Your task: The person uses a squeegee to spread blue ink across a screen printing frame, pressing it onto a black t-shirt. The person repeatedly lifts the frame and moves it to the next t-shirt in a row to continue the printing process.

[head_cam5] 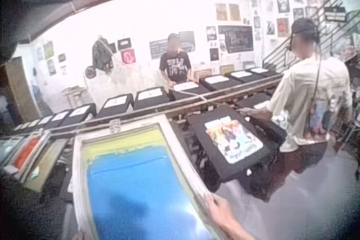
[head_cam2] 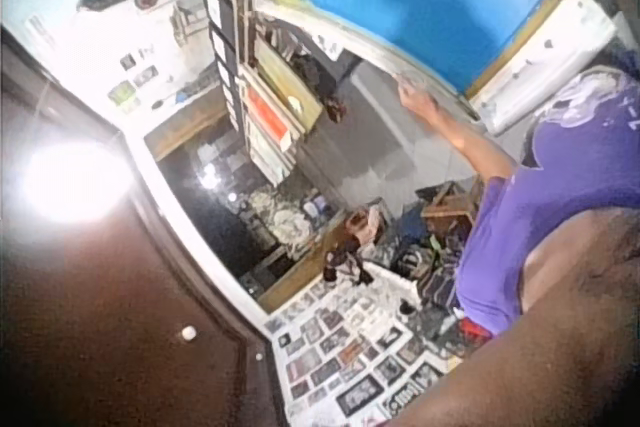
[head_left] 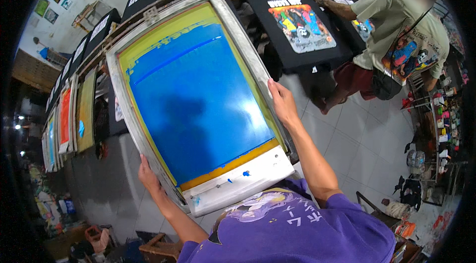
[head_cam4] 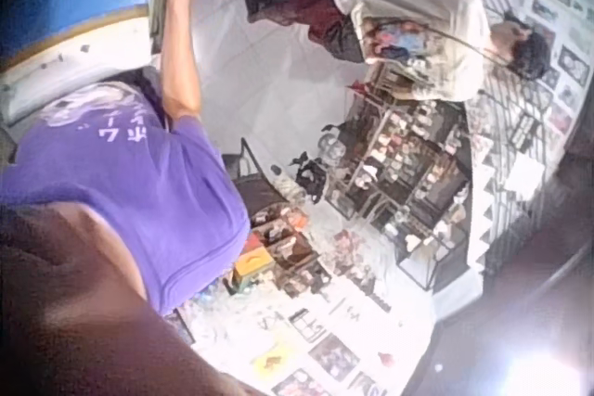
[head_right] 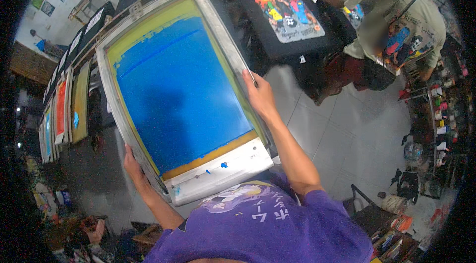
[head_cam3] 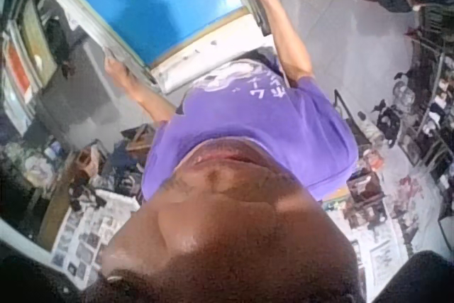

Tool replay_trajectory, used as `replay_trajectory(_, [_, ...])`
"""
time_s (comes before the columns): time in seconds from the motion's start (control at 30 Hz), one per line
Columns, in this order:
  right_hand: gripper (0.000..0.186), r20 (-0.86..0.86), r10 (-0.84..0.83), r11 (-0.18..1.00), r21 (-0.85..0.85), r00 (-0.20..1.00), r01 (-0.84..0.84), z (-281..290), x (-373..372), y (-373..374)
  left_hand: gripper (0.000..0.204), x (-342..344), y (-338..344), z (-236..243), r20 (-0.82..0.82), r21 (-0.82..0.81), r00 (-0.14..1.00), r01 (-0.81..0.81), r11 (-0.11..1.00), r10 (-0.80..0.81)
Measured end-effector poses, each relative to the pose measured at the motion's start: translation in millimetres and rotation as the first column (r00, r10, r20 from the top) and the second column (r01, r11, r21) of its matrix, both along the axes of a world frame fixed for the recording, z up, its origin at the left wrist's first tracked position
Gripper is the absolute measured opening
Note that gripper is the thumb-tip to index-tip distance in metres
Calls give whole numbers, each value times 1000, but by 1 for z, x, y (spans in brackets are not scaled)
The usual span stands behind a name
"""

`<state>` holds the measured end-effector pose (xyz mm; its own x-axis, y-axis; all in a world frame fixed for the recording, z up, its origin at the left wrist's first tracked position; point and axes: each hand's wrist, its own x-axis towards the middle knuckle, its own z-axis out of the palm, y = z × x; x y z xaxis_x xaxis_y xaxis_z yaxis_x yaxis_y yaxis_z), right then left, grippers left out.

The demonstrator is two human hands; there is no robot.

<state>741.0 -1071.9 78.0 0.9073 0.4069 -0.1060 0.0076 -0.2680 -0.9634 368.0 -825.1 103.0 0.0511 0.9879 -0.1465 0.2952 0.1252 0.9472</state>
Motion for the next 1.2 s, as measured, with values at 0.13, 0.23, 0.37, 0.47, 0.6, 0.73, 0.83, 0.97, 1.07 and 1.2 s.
replay_trajectory(0.13, [77,-9,126,992,21,992,-125,1,-46,15,55,-73,-41,5,17,-30,991,-134,990,135])
replay_trajectory(0.23, [78,5,184,983,21,983,-184,-18,-81,27,64,-137,-61,0,-67,-55,978,-200,978,196])
replay_trajectory(0.37, [78,-27,292,955,-47,956,-293,-2,-136,25,69,-206,-95,-19,-106,-60,947,-312,948,305])
replay_trajectory(0.47, [78,19,310,949,-69,951,-308,-11,-173,15,71,-245,-125,-29,-73,-117,945,-325,939,318])
replay_trajectory(0.6, [78,-60,369,926,-56,927,-372,-12,-211,-5,65,-293,-158,-38,-25,-144,944,-328,934,328])
replay_trajectory(0.73, [77,-45,320,947,0,946,-320,-19,-234,-28,60,-308,-175,-30,-57,-134,950,-312,941,307])
replay_trajectory(0.83, [75,-88,292,956,-8,952,-294,-12,-240,-51,57,-308,-172,-31,-1,-127,965,-260,957,261])
replay_trajectory(0.97, [70,-87,194,980,-25,977,-197,-5,-218,-74,53,-277,-165,-19,-45,-95,987,-157,983,153])
replay_trajectory(1.07, [69,-63,146,989,-27,987,-148,0,-188,-92,52,-244,-157,-15,-12,-63,996,-85,994,84])
replay_trajectory(1.2, [70,-90,48,999,-5,995,-49,10,-144,-116,56,-186,-140,-20,33,14,999,-10,1000,9])
